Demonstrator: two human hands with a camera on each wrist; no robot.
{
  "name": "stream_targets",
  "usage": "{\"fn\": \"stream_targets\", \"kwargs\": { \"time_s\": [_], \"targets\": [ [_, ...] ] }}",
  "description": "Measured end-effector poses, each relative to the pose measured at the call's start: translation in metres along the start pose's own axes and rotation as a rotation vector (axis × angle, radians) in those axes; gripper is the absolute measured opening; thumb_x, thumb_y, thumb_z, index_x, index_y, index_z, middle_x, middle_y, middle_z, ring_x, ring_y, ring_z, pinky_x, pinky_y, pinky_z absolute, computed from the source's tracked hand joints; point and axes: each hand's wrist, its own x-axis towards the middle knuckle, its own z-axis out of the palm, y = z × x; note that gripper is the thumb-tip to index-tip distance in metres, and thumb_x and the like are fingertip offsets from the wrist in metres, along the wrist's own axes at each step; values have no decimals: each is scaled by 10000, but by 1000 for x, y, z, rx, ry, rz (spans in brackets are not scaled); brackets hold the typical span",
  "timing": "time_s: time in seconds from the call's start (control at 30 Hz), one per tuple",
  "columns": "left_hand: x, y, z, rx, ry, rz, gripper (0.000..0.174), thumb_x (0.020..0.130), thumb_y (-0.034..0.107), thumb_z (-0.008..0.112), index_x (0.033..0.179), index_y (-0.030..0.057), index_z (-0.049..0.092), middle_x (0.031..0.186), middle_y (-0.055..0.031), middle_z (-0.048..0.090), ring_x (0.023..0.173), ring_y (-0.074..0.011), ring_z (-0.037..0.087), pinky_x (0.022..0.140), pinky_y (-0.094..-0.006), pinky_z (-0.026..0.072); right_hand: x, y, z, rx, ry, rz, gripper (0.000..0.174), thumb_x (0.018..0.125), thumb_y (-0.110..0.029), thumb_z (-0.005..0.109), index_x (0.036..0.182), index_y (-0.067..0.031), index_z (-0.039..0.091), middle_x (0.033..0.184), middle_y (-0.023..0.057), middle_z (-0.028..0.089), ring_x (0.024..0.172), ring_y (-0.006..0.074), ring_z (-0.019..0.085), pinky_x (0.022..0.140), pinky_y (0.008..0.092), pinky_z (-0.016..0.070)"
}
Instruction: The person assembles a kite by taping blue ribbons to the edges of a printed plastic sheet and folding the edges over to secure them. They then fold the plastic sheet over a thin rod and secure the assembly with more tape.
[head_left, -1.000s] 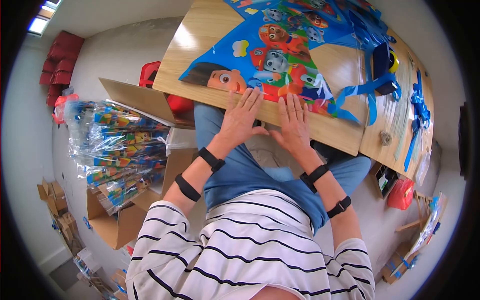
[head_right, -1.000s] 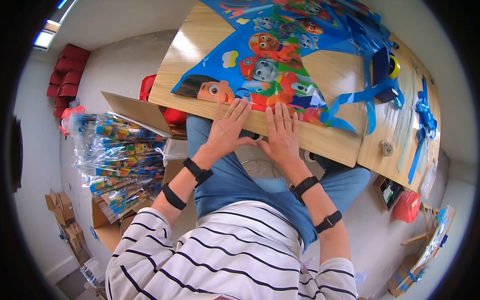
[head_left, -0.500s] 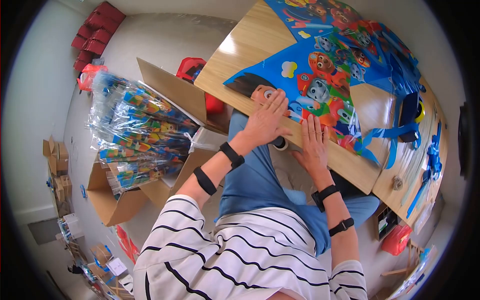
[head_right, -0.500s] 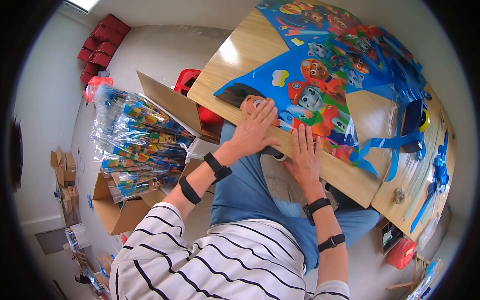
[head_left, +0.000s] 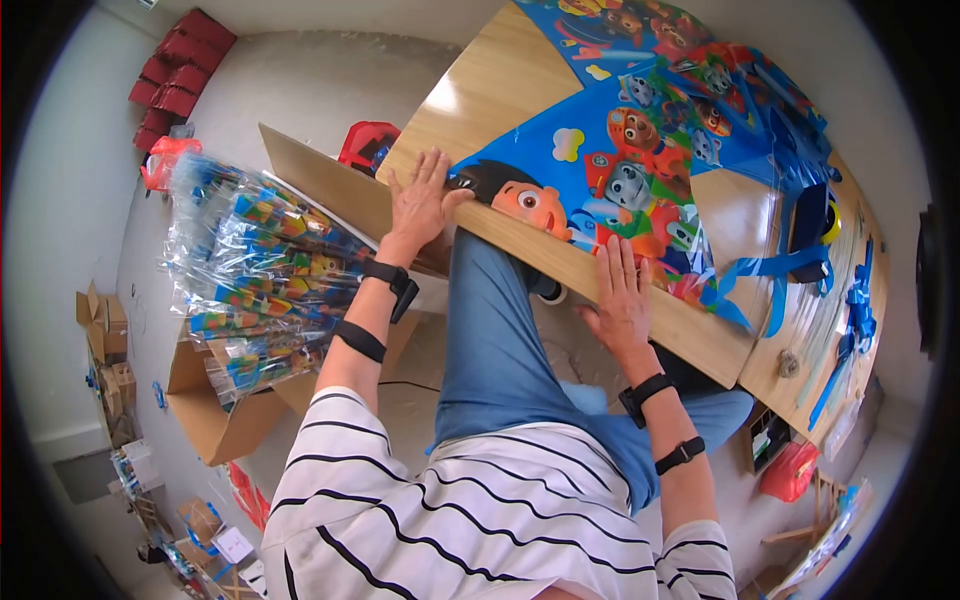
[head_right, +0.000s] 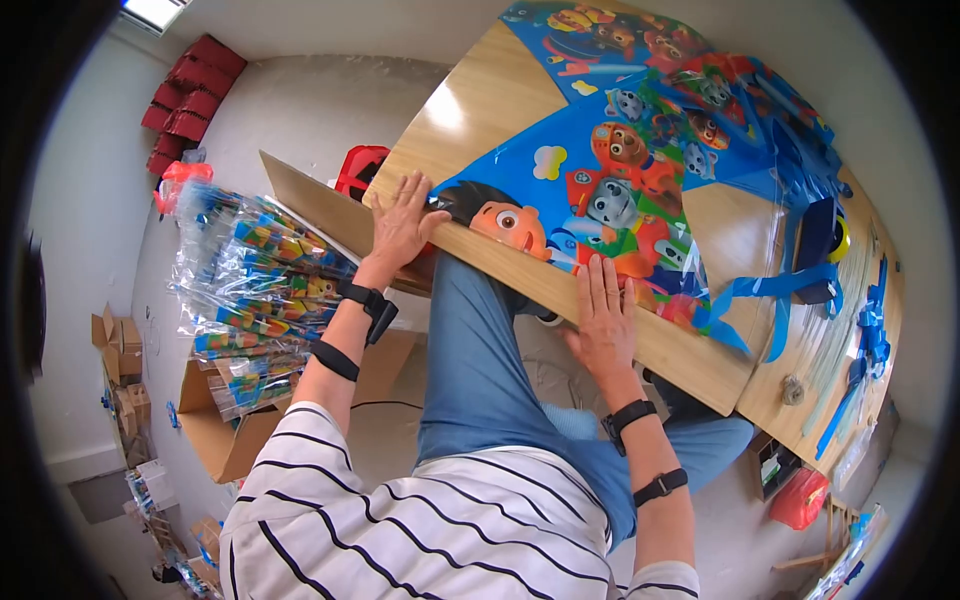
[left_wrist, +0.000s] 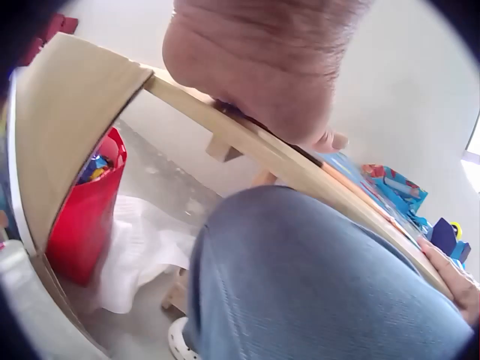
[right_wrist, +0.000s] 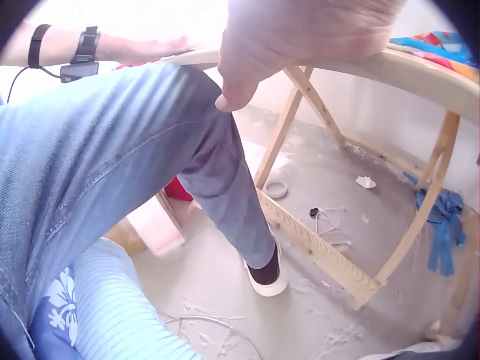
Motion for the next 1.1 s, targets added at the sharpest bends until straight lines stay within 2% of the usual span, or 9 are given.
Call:
{"fn": "stream_targets", "kwargs": {
  "time_s": [0.03,0.13,0.17,0.27,0.37,0.47,0.7,0.9,1.1],
  "targets": [
    [4,3,0,-1,195,3,716,960,591,595,1466,87,546,1548,-157,497,1480,-293,408,1188,-663,186,1,1,0,-8,11,-2,1176,665,-341,900,1600,-3,273,1683,186,251,1575,340,206,1264,550,171],
    [23,17,-20,-187,133,-59,559,924,476,705,1297,62,672,1331,-153,652,1246,-304,605,1069,-547,377,1,1,1,-1,13,-4,1176,665,-333,899,1604,-11,269,1682,186,252,1578,335,201,1266,554,163],
    [35,12,-3,-177,309,-5,442,872,420,776,1105,49,721,1060,-117,724,981,-302,683,882,-466,464,3,1,1,-3,17,-3,1172,660,-333,900,1604,-22,278,1684,172,254,1579,326,203,1266,552,171],
    [62,22,-14,-331,-37,-252,427,841,440,797,1031,66,716,1053,-157,736,1039,-350,677,921,-531,430,1,1,-1,-4,27,7,1155,654,-334,898,1600,-44,303,1687,141,263,1580,306,209,1265,548,186],
    [81,17,-16,-298,-167,-246,418,819,463,810,945,76,712,912,-130,738,918,-350,694,883,-521,437,0,4,6,-4,29,0,1171,663,-345,900,1604,-30,278,1689,158,247,1585,322,186,1267,551,160],
    [89,16,-25,-272,-323,-259,409,808,469,814,875,80,706,896,-108,729,927,-342,685,871,-536,430,0,3,4,20,17,12,1165,664,-349,900,1601,-28,286,1690,155,246,1585,321,186,1266,551,163],
    [94,-8,-19,-684,-321,-106,251,833,261,797,825,22,723,733,-86,668,705,-172,617,626,-365,450,0,4,5,18,29,7,1156,661,-347,900,1593,-19,300,1688,159,252,1582,326,198,1262,553,172],
    [91,-12,-10,-719,-275,-116,165,745,75,811,861,-12,731,750,-84,678,726,-174,617,661,-356,473,-1,5,7,11,34,1,1166,654,-338,897,1595,-12,290,1684,170,256,1577,331,209,1264,553,164],
    [93,-14,1,-637,-237,-140,188,717,104,822,873,33,746,812,-109,716,792,-222,679,705,-372,512,-1,5,2,63,40,-11,1186,652,-361,895,1607,-27,276,1679,183,260,1572,337,217,1262,559,163]
  ]
}}
